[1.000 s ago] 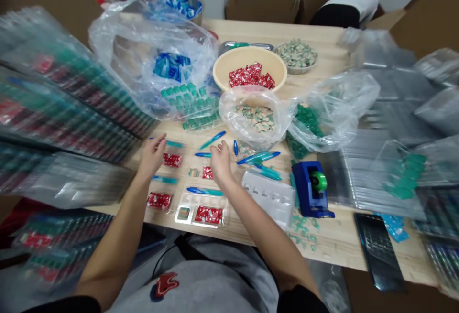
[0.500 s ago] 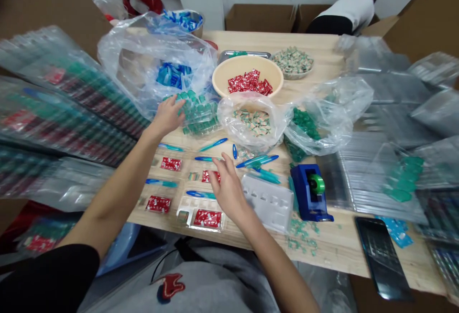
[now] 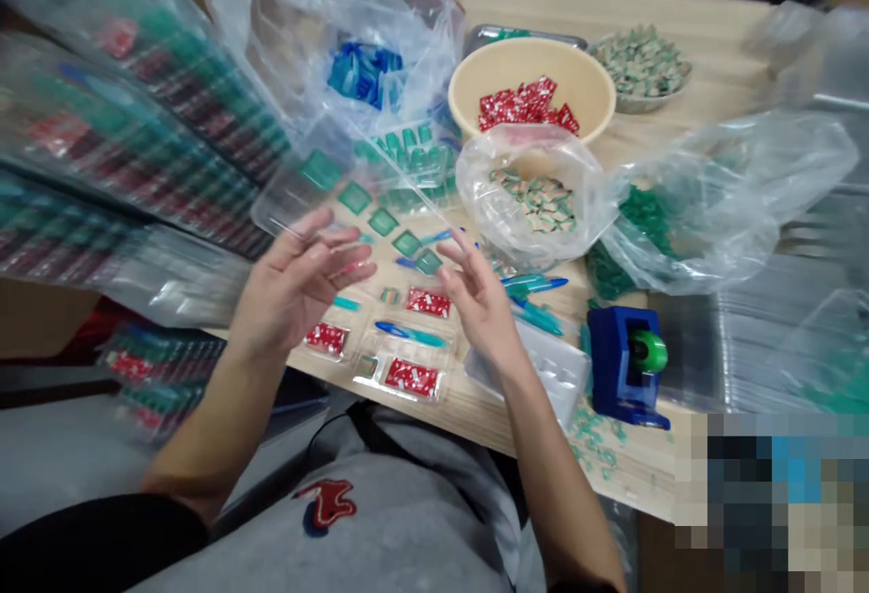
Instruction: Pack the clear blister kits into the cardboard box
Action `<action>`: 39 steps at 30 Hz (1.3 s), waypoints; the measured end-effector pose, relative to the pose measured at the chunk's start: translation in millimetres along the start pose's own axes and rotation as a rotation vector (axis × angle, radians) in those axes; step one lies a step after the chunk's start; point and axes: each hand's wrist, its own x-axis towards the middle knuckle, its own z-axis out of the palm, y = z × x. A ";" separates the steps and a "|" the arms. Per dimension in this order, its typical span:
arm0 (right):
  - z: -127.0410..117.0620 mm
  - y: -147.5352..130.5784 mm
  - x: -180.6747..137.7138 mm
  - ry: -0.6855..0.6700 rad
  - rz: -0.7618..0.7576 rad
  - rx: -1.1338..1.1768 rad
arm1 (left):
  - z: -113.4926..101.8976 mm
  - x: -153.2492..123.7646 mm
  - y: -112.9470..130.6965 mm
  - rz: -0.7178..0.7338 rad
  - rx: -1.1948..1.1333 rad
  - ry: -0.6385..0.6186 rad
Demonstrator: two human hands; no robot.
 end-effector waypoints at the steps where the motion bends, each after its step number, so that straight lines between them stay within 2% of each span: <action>1: -1.1 -2.1 2.5 -0.038 0.025 0.011 | 0.8 -7.8 -3.9 -0.046 -0.059 -0.004; 4: -11.6 -1.7 9.4 -0.095 0.032 -0.063 | -6.4 -19.0 -22.2 -0.113 -0.167 0.064; 7: -28.6 11.6 18.2 -0.094 0.049 -0.245 | -21.1 -21.6 -44.8 -0.124 -0.109 0.173; 11: -44.4 42.0 30.8 -0.045 0.188 -0.467 | -31.9 -24.9 -72.5 -0.215 0.220 0.135; 14: -42.9 55.8 34.9 -0.006 0.180 -0.771 | -29.7 -25.6 -87.4 -0.181 0.553 0.083; 17: -31.6 53.1 34.9 -0.035 0.101 -1.169 | -24.3 -23.9 -95.9 -0.076 0.878 0.053; 19: -21.9 46.4 34.9 -0.059 0.112 -1.362 | -21.0 -22.8 -98.1 -0.051 1.054 0.038; 23: -7.2 36.7 35.8 -0.088 0.225 -1.518 | -16.3 -14.5 -91.9 -0.003 1.289 0.014; 26: -3.3 35.4 35.2 -0.102 0.244 -1.610 | -15.9 15.0 -80.1 0.170 1.291 0.126; 29: -4.9 35.9 32.4 -0.037 0.097 -1.536 | -19.5 70.0 -71.4 0.364 1.205 0.206; 31: -8.6 36.1 29.4 0.013 -0.030 -1.424 | -23.6 109.5 -69.9 0.386 1.208 0.135; 34: -16.9 36.4 23.9 0.035 -0.189 -1.278 | -29.1 150.8 -71.5 0.270 1.310 -0.039; 36: -22.7 36.8 20.6 0.030 -0.254 -1.212 | -30.9 162.5 -72.7 0.227 1.396 -0.104; 39: -28.8 37.9 18.1 0.038 -0.297 -1.159 | -31.1 166.1 -71.1 0.238 1.486 -0.203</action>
